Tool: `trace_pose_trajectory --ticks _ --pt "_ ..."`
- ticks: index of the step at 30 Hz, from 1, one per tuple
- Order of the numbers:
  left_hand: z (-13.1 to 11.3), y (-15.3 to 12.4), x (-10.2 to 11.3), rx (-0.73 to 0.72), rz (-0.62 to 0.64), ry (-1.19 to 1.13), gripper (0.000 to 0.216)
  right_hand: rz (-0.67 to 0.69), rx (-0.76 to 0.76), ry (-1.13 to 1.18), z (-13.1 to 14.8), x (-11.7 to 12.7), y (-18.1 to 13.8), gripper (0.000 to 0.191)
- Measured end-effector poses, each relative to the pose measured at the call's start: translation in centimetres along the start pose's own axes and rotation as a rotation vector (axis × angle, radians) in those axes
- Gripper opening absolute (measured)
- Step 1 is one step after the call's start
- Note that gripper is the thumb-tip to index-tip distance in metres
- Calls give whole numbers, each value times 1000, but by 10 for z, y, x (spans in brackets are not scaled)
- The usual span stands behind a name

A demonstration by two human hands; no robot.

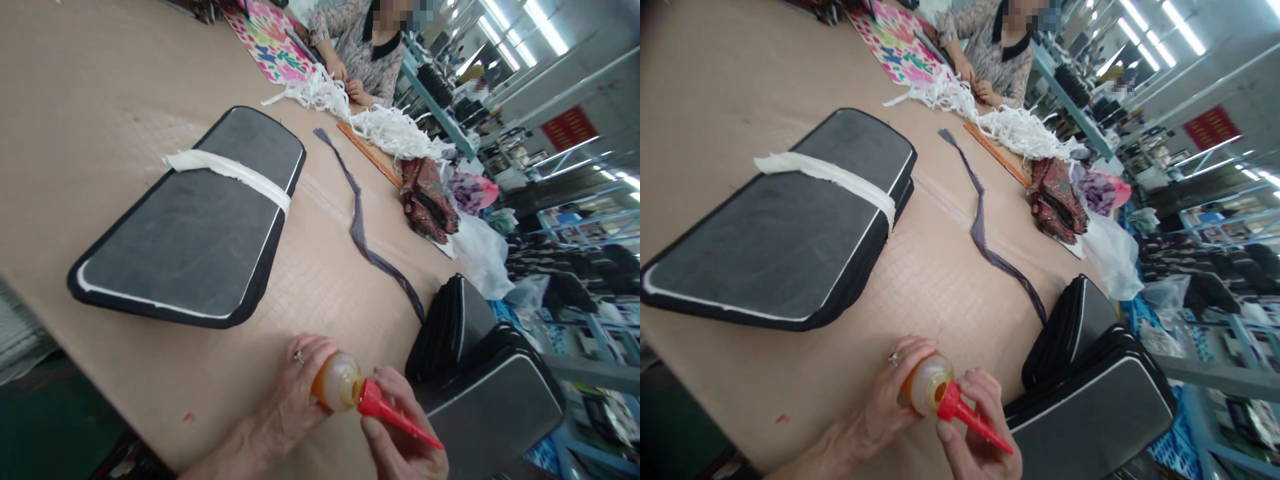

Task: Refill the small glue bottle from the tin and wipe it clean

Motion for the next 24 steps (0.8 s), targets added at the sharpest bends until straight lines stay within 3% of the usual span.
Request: trace_pose_trajectory --ticks 3,7,11,18,24 --pt "20 20 -4 40 50 17 45 -38 -126 2 -17 -6 15 42" --pt "39 33 -6 83 78 15 47 -31 -150 -17 -36 -14 29 31" --pt "48 36 -13 103 130 26 56 -31 -181 5 -53 -15 34 33" --pt "54 24 -14 94 88 48 70 -3 31 -177 -15 -16 49 27" --pt "48 25 -8 57 11 49 70 71 180 -173 12 -30 61 20"
Point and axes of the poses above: each hand's wrist, its own y-axis towards the middle knuckle, its own x-axis out of the back of the hand, z = x × y, the point moved 10 cm from there along y, towards the middle knuckle, and after that the axes turned 2 degrees about x, right-handed, at the moved point
